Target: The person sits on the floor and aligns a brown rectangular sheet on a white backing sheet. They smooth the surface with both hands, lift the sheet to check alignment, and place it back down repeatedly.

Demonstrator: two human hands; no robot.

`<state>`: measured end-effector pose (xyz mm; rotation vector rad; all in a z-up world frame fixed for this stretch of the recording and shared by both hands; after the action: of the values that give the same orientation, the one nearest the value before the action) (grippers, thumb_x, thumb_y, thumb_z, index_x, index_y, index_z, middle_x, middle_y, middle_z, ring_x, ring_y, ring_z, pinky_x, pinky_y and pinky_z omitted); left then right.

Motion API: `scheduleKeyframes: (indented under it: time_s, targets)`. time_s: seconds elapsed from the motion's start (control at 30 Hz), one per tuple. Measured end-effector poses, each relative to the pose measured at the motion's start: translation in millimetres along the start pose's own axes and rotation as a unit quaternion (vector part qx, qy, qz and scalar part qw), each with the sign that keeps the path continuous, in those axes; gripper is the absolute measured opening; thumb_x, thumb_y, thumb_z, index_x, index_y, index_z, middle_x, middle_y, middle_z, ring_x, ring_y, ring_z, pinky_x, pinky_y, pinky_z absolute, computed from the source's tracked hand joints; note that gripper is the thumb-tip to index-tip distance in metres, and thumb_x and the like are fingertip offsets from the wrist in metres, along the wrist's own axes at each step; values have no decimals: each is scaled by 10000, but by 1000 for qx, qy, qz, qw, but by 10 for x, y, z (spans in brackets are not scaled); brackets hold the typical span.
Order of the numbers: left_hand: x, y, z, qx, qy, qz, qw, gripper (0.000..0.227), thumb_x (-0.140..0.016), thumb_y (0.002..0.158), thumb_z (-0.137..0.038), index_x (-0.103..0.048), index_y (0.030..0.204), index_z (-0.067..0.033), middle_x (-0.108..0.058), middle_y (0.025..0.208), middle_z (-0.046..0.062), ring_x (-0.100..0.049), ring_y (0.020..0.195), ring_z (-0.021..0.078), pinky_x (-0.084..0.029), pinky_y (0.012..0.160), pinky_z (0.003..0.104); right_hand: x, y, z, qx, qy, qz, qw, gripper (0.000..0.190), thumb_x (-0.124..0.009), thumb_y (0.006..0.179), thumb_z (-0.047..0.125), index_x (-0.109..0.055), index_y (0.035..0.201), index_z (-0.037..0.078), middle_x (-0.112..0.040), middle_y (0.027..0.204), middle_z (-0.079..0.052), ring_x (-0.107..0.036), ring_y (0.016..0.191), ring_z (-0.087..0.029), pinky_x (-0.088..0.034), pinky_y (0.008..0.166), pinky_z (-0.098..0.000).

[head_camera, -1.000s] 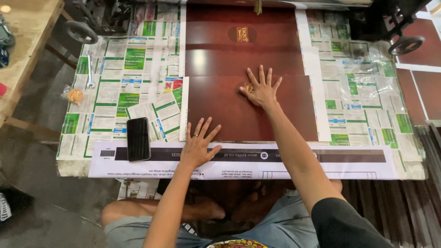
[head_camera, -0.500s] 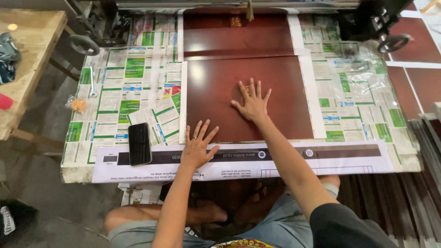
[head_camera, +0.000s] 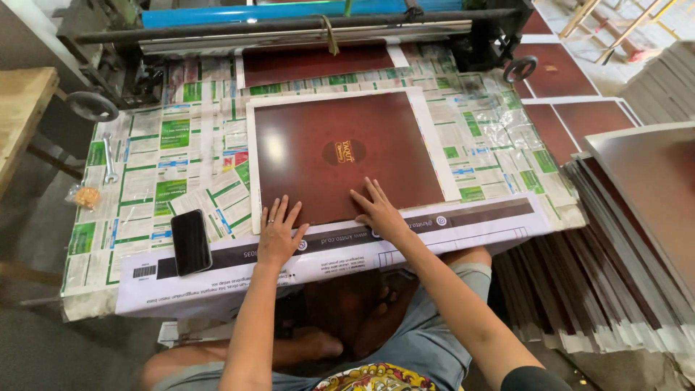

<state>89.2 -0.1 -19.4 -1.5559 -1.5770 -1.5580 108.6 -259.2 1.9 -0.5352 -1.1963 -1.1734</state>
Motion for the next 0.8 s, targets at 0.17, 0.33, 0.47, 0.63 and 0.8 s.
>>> scheduleKeyframes:
  time_s: [0.17,0.33,0.47,0.63,0.8]
  targets:
    - [-8,72,-7,-4,42,22,999,524,-594,1004,-485,-570,1451,-214,-505,1540,118,-443,1440,317,-291,1198,545,135,130,88,44,-80,75,993,615,-687,907,364,-519,1486,241,-422,1560,-137,-404,1438,-367,-379,1107,-499]
    - [768,134,-522,-52,201,-213,955,442,-625,1013,-342,-594,1433,-207,-532,1534,27,-496,1377,236,-329,1161,557,559,384,245,113,-108,52,986,396,-631,1012,237,-600,1400,168,-629,1377,-68,-591,1280,-281,-430,1080,-492]
    - [751,17,-689,-89,87,-195,973,445,-640,995,-328,-577,1399,-152,-493,1516,108,-475,1385,286,-337,1152,561,1170,361,672,94,-115,-191,970,268,-641,1024,168,-656,1291,151,-702,1260,-21,-639,1206,-217,-421,1126,-490]
    - [185,-141,-330,3,19,-36,999,613,-673,909,-387,-555,1384,-20,-509,1467,147,-468,1350,329,-351,1096,562,574,247,365,69,-45,-221,972,300,-640,1022,178,-654,1321,165,-661,1312,-56,-602,1260,-253,-410,1118,-472]
    - [193,-112,-238,-12,-4,-13,1000,491,-630,963,-328,-579,1379,-73,-551,1447,110,-497,1373,286,-371,1146,499,58,246,196,-3,-63,-90,994,536,-578,1019,338,-469,1538,258,-424,1598,-129,-350,1499,-362,-189,1176,-682]
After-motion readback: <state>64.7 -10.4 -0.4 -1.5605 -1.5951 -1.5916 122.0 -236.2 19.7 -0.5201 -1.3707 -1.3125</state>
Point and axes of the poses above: each hand's wrist, its own y-axis towards the middle knuckle, its own x-axis out of the back of the hand, z = x × y, the point moved 8 cm from there along y, towards the middle knuckle
